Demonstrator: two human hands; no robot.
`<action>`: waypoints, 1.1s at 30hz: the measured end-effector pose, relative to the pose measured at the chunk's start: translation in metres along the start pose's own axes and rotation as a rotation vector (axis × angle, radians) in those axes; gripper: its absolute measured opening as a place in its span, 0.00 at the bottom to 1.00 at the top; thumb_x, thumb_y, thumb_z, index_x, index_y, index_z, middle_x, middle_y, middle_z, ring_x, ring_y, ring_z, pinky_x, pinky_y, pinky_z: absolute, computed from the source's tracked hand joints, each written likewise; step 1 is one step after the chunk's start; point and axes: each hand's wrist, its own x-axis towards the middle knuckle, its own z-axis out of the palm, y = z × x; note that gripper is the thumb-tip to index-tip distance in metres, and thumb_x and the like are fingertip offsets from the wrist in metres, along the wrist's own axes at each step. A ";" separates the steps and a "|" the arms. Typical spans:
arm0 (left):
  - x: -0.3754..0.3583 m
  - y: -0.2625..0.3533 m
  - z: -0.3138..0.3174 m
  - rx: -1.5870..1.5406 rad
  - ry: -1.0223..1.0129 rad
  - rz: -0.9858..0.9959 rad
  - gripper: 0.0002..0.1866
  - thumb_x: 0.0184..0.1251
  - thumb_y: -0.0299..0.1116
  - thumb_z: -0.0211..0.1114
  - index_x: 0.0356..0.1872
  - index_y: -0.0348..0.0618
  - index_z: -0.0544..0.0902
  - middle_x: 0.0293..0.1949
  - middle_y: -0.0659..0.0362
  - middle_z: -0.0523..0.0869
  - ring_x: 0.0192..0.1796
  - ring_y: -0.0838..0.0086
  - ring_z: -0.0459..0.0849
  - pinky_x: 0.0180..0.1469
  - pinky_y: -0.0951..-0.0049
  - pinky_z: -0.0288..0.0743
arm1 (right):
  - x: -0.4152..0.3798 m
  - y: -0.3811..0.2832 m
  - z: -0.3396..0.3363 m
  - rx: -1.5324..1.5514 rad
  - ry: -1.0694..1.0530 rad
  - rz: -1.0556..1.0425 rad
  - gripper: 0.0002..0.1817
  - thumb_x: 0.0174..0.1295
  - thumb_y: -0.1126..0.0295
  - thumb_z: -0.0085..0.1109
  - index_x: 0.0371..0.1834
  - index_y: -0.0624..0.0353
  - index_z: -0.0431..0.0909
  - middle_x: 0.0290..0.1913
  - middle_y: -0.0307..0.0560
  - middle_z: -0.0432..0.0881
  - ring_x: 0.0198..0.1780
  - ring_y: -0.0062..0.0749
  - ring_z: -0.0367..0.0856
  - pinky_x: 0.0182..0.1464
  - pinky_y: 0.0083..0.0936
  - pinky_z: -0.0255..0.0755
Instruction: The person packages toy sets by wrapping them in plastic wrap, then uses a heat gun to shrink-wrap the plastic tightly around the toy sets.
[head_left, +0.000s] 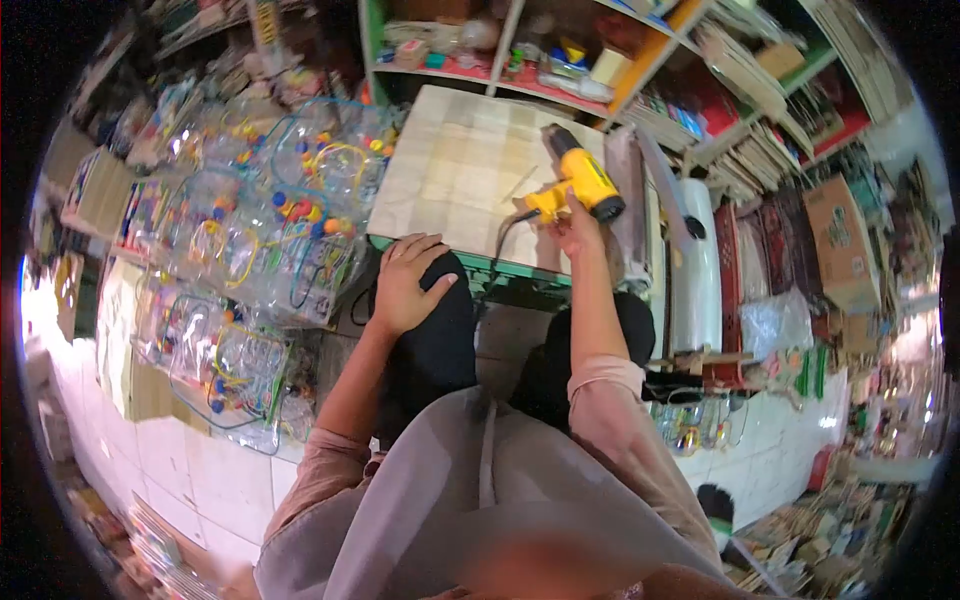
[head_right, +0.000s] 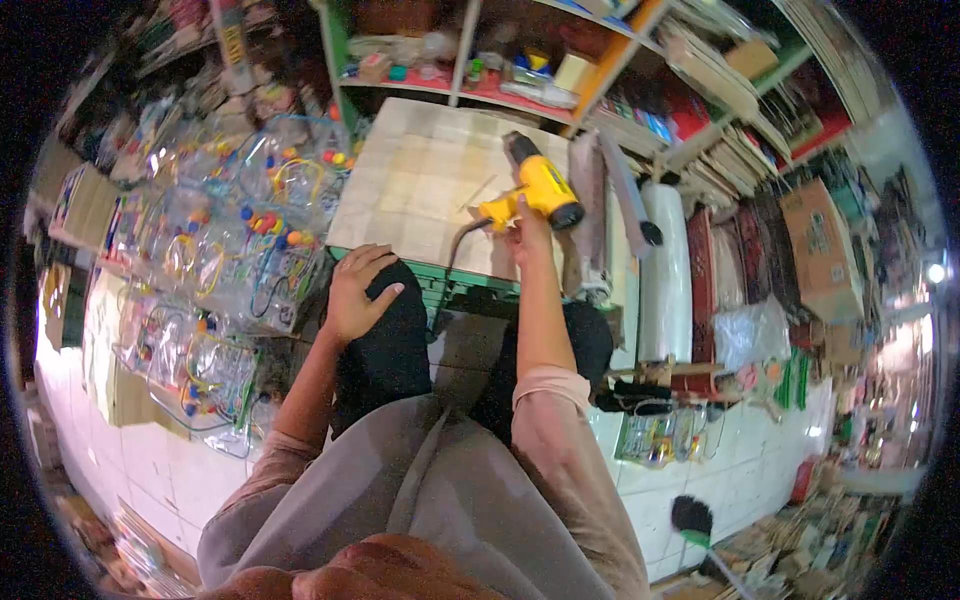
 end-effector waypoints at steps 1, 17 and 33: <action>0.000 -0.004 -0.003 -0.026 0.006 -0.007 0.21 0.49 0.37 0.66 0.46 0.42 0.79 0.53 0.55 0.77 0.59 0.59 0.70 0.60 0.60 0.60 | 0.007 0.005 0.010 0.137 -0.136 -0.118 0.18 0.57 0.59 0.60 0.45 0.57 0.71 0.35 0.46 0.77 0.36 0.33 0.79 0.34 0.30 0.74; -0.033 -0.026 -0.017 -0.257 0.252 0.105 0.14 0.52 0.27 0.65 0.42 0.41 0.78 0.45 0.55 0.80 0.52 0.61 0.75 0.55 0.60 0.66 | 0.118 0.022 0.153 -0.127 -0.506 0.086 0.13 0.61 0.67 0.53 0.48 0.57 0.72 0.41 0.44 0.79 0.41 0.36 0.79 0.42 0.38 0.76; -0.203 -0.075 -0.208 0.562 0.386 -0.994 0.12 0.55 0.38 0.63 0.34 0.40 0.83 0.30 0.50 0.84 0.33 0.60 0.83 0.39 0.65 0.75 | 0.026 -0.018 0.049 -0.521 -0.267 -0.351 0.36 0.54 0.60 0.64 0.63 0.62 0.59 0.55 0.52 0.69 0.56 0.40 0.67 0.53 0.37 0.65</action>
